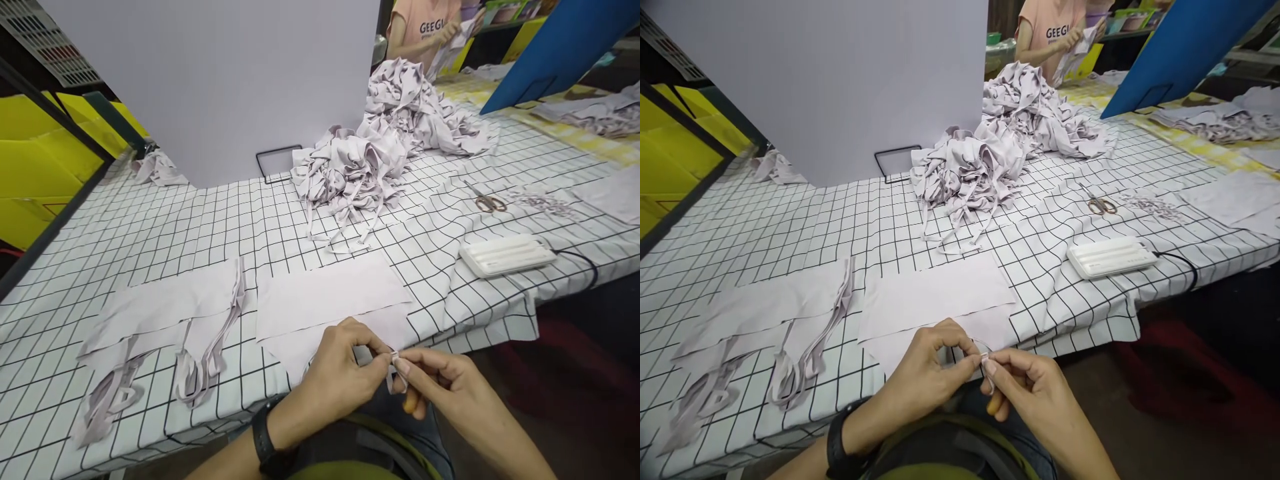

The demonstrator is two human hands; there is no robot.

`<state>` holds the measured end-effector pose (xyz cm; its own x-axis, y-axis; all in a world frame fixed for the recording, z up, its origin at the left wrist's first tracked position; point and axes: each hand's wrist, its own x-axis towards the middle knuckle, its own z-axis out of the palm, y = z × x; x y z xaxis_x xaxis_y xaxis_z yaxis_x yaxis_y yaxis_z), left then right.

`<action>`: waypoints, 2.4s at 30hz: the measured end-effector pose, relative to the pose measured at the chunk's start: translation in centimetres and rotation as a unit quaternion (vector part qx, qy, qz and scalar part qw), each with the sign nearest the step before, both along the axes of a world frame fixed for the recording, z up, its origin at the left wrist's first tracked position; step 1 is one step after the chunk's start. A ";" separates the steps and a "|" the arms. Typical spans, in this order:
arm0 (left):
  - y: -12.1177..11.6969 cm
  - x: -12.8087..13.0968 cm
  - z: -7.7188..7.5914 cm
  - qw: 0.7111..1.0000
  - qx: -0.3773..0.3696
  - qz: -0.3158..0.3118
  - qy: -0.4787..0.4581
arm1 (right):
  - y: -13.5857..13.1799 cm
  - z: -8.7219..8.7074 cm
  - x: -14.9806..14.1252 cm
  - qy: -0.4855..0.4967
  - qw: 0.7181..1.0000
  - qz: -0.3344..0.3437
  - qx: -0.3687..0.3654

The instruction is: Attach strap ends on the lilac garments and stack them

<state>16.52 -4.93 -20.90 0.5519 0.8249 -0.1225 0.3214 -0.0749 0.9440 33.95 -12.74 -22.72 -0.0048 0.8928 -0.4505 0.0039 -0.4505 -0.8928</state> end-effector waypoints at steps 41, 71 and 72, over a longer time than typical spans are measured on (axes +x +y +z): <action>4.0 0.8 -4.5 0.907 0.406 -0.029 0.111 | 6.9 -0.9 -2.2 0.027 0.976 -0.211 -0.038; 4.8 0.7 -4.5 0.862 0.454 -0.123 0.190 | 6.8 -1.3 -1.3 -0.068 0.995 -0.074 -0.015; 4.7 0.5 -4.2 0.866 0.445 -0.128 0.189 | 6.3 -1.1 -1.2 -0.101 0.993 -0.057 0.008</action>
<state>17.02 -0.26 -25.11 0.7904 0.5414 0.2866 0.4599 -0.8335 0.3060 32.76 -6.42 -23.85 0.1863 0.8891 -0.4180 0.1341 -0.4445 -0.8857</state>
